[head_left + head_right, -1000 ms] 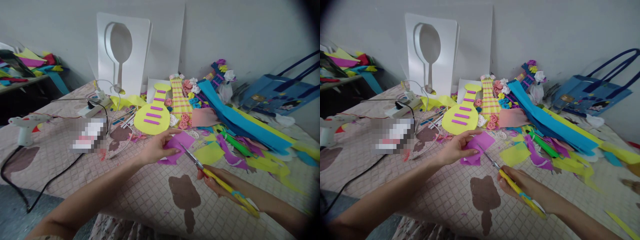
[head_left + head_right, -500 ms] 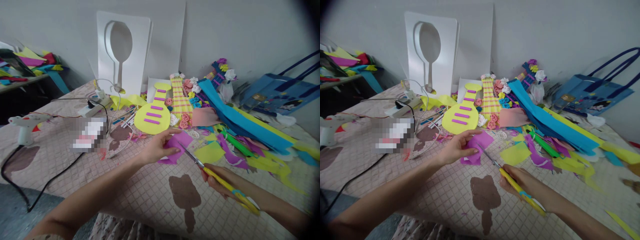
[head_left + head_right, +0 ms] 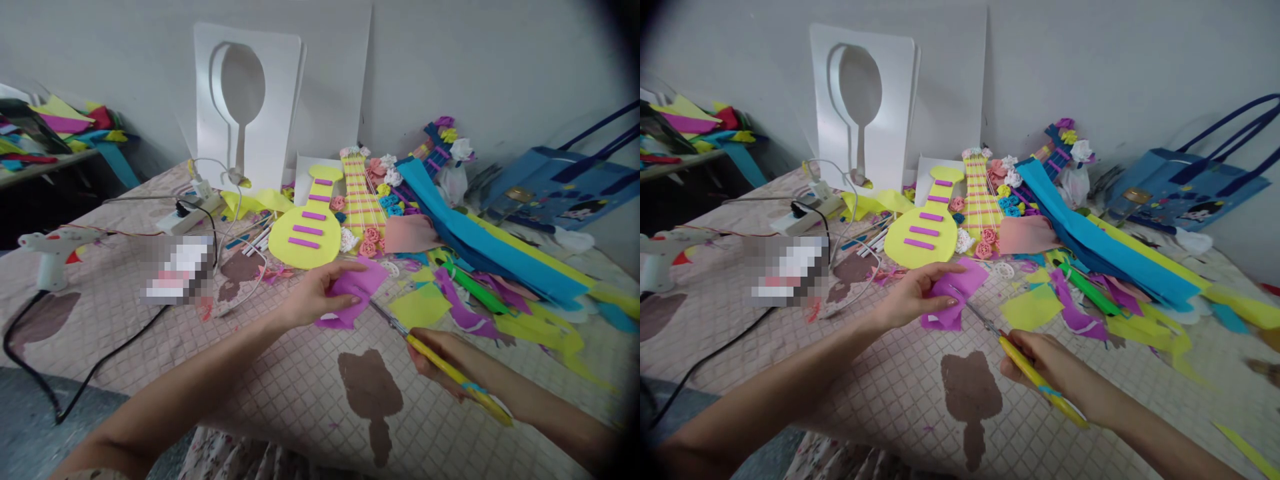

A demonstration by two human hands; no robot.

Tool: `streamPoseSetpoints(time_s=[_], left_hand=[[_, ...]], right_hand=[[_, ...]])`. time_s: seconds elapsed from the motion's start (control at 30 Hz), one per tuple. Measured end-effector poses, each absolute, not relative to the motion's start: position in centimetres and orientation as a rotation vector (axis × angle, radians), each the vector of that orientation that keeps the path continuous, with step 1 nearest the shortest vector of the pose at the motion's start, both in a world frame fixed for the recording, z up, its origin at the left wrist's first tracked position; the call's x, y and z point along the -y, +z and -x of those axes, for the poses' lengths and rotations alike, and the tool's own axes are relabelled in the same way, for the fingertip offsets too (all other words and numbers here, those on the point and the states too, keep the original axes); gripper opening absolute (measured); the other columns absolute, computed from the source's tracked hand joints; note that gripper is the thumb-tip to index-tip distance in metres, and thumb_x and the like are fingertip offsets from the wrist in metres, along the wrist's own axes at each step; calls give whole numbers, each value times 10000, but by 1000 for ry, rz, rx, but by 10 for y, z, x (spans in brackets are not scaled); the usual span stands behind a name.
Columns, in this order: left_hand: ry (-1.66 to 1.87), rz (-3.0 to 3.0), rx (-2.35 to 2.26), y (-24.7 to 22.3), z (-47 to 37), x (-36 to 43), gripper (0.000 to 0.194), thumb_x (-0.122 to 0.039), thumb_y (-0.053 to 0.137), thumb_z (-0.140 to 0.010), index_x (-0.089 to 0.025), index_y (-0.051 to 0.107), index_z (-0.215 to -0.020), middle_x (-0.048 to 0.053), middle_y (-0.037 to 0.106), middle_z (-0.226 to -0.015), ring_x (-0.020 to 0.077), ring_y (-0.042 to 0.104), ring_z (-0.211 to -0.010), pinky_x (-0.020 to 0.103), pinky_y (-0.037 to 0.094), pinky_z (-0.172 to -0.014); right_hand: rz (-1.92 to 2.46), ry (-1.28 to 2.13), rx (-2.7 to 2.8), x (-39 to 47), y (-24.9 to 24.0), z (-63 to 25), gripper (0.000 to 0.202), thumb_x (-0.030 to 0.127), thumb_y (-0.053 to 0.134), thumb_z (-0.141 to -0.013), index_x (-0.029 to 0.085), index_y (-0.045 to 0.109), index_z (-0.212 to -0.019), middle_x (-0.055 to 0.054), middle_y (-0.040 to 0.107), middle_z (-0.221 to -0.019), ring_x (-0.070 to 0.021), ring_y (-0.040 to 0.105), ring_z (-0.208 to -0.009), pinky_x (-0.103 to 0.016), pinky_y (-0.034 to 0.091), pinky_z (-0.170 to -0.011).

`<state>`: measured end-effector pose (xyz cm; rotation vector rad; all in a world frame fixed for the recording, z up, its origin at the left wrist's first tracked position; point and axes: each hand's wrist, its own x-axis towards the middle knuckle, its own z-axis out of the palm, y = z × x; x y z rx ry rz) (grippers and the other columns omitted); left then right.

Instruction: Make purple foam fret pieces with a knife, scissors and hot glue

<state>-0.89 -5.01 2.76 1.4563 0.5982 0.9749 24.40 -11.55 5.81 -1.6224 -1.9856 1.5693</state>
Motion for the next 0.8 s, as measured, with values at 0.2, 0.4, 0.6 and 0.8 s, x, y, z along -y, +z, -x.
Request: streamPoseSetpoints(time_s=[0.2,0.4,0.6,0.8], left_hand=[[910,-1481,-615,25,9,50,376,-222,686,-746,-163,614,-1110,81,622,-1078,152,583,-887,245,477,-743],[930,-1504,-597,25,8,50,405,-208,701,-728,-159,608,-1119,89,612,-1124,177,572,-976,267,466,-803],[896,-1448,-573,28,7,51,412,-197,710,-716,-143,602,-1110,94,607,-1104,153,568,-922,238,458,-745],[874,-1368,-561,29,6,52,398,-186,726,-696,-134,601,-1071,72,610,-1002,103,555,-777,204,447,-657]], right_hand=[[1532,1668,2101,119,73,-243,458,630,377,-854,205,523,-943,17,440,-677,-101,436,-573,-235,417,-523],[1488,1762,2119,116,74,-241,469,612,297,-890,191,490,-967,27,403,-698,-90,407,-581,-238,404,-557],[1460,1742,2138,116,77,-237,461,617,317,-881,203,497,-975,24,399,-680,-102,410,-577,-247,410,-544],[1391,1778,2131,114,71,-239,419,594,336,-889,201,469,-949,33,386,-695,-78,378,-565,-195,381,-505]])
